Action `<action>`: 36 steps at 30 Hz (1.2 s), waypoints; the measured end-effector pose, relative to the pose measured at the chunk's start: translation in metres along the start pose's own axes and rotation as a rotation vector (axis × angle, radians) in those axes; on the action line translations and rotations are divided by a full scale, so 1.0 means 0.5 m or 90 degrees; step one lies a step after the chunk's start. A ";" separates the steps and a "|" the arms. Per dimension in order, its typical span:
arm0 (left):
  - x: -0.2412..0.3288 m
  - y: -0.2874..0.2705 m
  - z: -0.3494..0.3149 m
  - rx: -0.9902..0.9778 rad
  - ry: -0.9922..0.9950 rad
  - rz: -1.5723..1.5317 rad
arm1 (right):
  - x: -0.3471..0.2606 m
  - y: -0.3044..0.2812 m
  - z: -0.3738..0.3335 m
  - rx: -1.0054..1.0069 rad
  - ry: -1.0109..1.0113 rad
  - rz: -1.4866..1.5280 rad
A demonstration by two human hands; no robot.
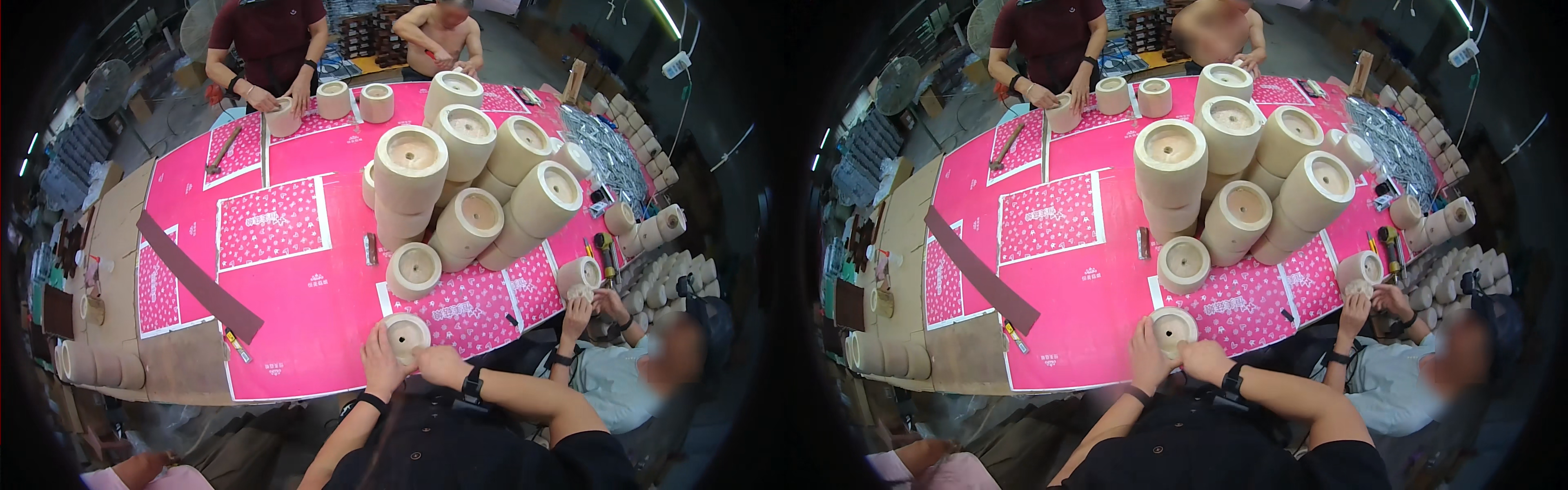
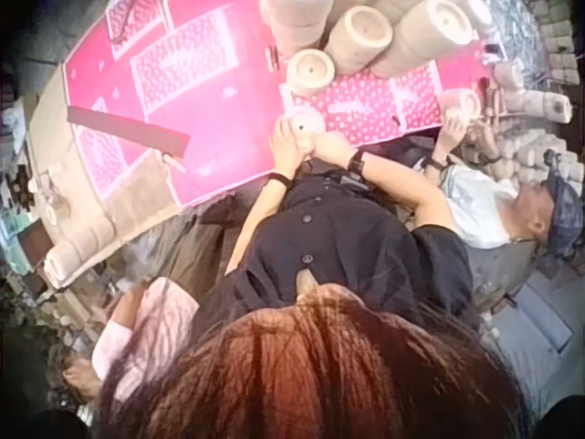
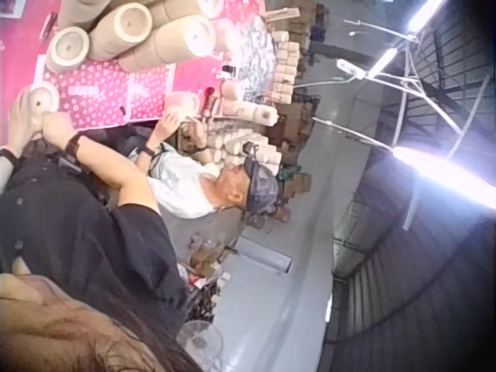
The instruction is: Assembling or finishing wood/bamboo cylindrical components at a production table.
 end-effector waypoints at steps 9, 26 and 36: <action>-0.010 -0.034 0.042 -0.188 0.186 -0.011 | 0.109 0.065 0.037 0.202 0.208 0.494; -0.002 0.066 0.015 -0.142 0.129 -0.208 | 0.025 0.045 0.044 0.264 0.214 0.468; 0.046 0.040 0.016 -0.144 0.138 -0.179 | 0.075 -0.055 -0.016 0.195 0.099 0.204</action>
Point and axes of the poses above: each hand's wrist, its own z-axis towards the middle knuckle, its own y-axis out of the palm, x = y × z, the point moved 9 cm from there along z, towards the middle knuckle, and after that the axes turned 13 degrees about -x, right-handed, at the moved point
